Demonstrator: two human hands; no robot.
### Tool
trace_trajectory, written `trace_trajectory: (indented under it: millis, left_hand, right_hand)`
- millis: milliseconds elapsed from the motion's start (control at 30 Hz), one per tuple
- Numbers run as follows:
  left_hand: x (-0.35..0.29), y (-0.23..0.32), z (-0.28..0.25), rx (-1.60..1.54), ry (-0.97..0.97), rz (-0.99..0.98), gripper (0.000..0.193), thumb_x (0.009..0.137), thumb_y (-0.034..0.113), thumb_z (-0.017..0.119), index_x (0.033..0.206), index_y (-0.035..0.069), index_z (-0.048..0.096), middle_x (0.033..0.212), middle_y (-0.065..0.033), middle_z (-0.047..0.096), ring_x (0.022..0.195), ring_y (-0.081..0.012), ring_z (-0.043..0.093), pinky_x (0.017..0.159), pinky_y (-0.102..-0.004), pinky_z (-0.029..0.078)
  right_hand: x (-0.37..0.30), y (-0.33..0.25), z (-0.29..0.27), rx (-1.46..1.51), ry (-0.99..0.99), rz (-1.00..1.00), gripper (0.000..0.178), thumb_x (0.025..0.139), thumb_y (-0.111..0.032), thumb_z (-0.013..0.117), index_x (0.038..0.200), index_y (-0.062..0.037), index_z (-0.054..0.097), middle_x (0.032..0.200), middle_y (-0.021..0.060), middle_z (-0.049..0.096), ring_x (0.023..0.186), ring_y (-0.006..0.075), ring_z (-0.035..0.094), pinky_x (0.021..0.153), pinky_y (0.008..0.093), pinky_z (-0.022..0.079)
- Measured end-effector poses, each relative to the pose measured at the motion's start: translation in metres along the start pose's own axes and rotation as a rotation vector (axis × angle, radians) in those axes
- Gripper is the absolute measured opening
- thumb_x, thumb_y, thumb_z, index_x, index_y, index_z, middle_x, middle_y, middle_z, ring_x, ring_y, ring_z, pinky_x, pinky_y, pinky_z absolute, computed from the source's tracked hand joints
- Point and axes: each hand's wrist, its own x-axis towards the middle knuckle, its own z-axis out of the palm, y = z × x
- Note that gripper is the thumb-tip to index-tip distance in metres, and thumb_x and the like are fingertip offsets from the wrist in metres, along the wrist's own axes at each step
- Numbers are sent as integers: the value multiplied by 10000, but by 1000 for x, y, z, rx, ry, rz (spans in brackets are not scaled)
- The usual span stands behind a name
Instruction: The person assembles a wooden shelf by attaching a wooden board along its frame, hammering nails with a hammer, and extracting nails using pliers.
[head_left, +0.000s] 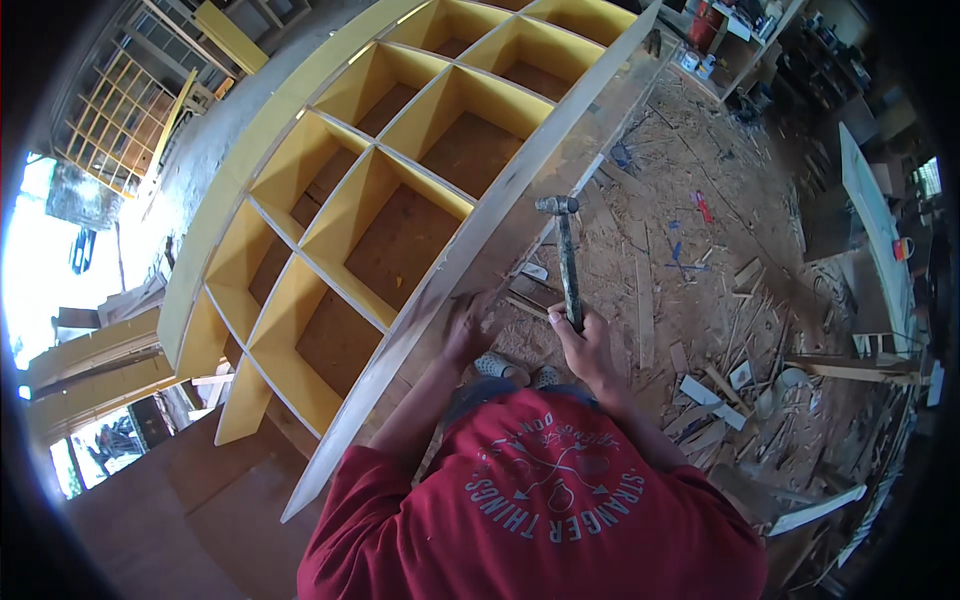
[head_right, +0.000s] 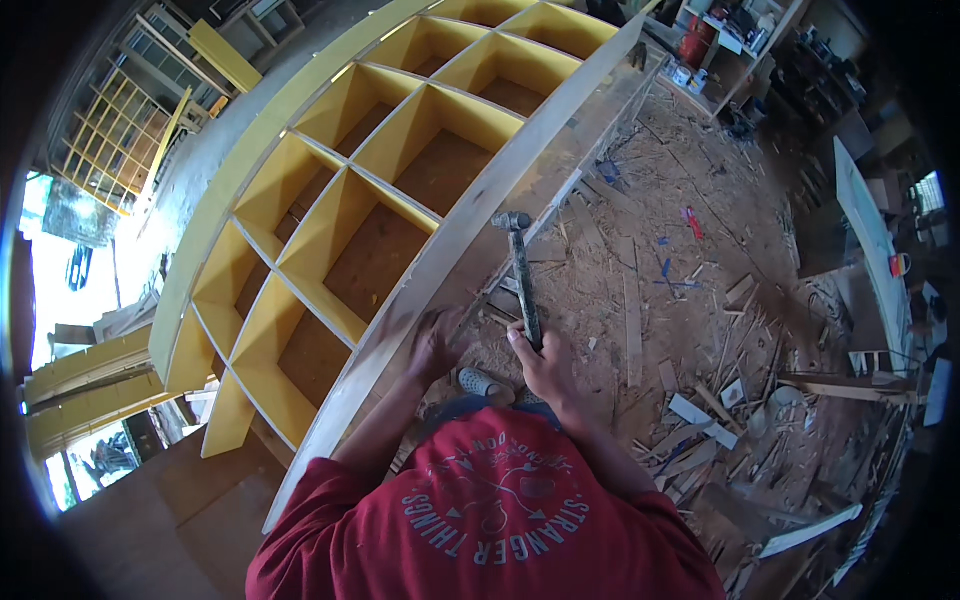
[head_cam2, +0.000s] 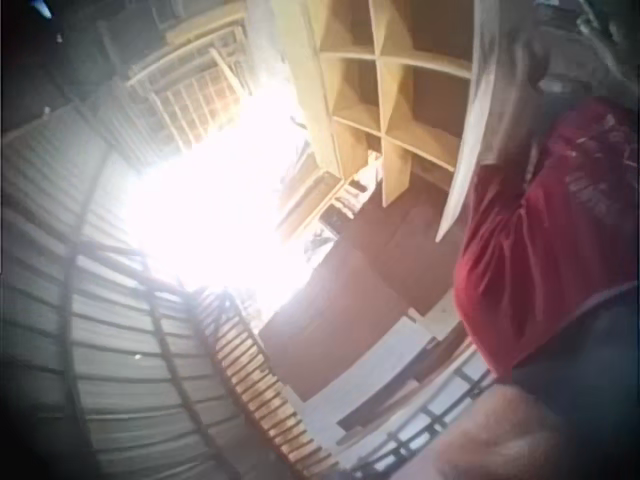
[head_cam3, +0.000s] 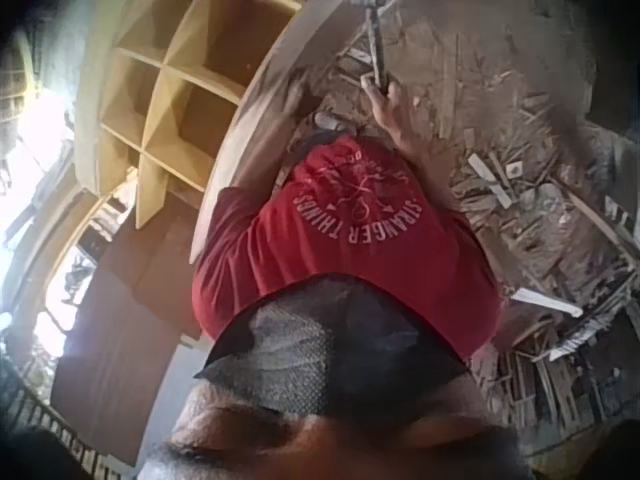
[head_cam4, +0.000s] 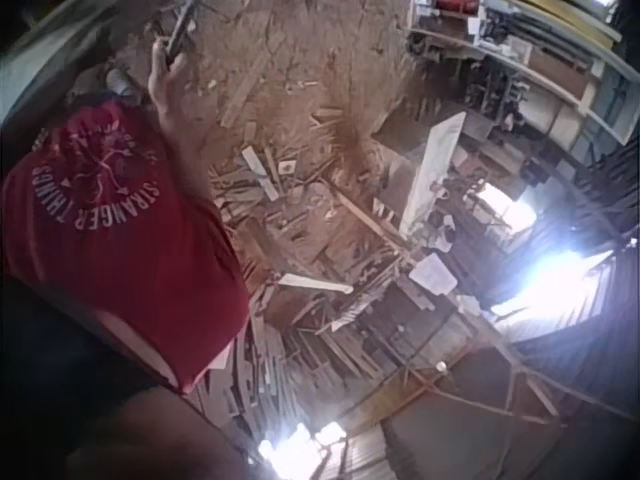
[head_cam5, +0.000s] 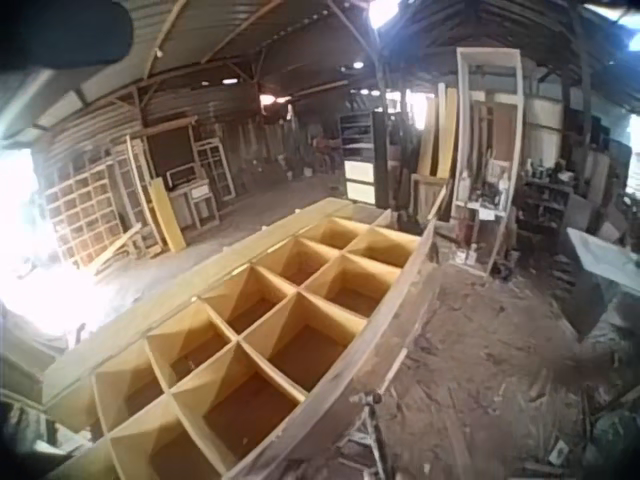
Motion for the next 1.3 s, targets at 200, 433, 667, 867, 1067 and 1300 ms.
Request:
trace_trajectory:
  millis: [200, 433, 667, 867, 1067, 1300]
  left_hand:
    - [20, 106, -61, -479, -192, 6, 451, 876, 125, 778, 1302, 55, 649, 1129, -180, 741, 1052, -344, 732, 909, -417, 579]
    - [23, 96, -104, -359, -203, -86, 285, 895, 66, 769, 1176, 23, 750, 1021, -156, 780, 990, -240, 768, 861, -353, 593]
    - [62, 4, -158, -282, 81, -53, 222, 911, 26, 764, 1132, 30, 783, 982, -110, 788, 917, -158, 746, 822, -298, 577]
    - [117, -49, -175, -494, 185, -13, 227, 940, 36, 754, 1163, -12, 755, 1012, -123, 775, 887, -145, 740, 788, -280, 579]
    - [160, -71, -169, -510, 121, 38, 231, 947, 92, 760, 1158, 0, 754, 1008, -127, 780, 900, -176, 759, 810, -299, 581]
    - [228, -51, -161, -531, -65, 307, 224, 953, 172, 761, 1094, -2, 760, 965, -136, 786, 894, -212, 765, 823, -333, 585]
  right_hand:
    - [-8, 26, 10, 125, -34, -5, 181, 1004, -183, 703, 1057, -10, 717, 762, -19, 627, 665, 57, 522, 583, 287, 427]
    - [-17, 9, 41, 90, 36, 109, 297, 1034, -286, 680, 1132, -6, 671, 758, 47, 647, 673, 133, 586, 610, 338, 464]
    - [28, -24, 62, -418, 83, -85, 342, 1072, -347, 598, 1231, -44, 599, 759, 177, 676, 701, 413, 689, 609, 505, 508]
    - [43, -36, 97, -619, 179, -133, 322, 1083, -331, 554, 1248, -56, 578, 734, 198, 688, 688, 445, 695, 589, 549, 515]
    - [37, -55, 124, -678, 171, 3, 287, 1078, -286, 548, 1241, -53, 581, 757, 225, 693, 686, 461, 691, 596, 576, 513]
    - [40, -20, 132, -434, 224, -57, 358, 1097, -326, 542, 1294, -30, 587, 676, 167, 628, 496, 356, 599, 476, 457, 472]
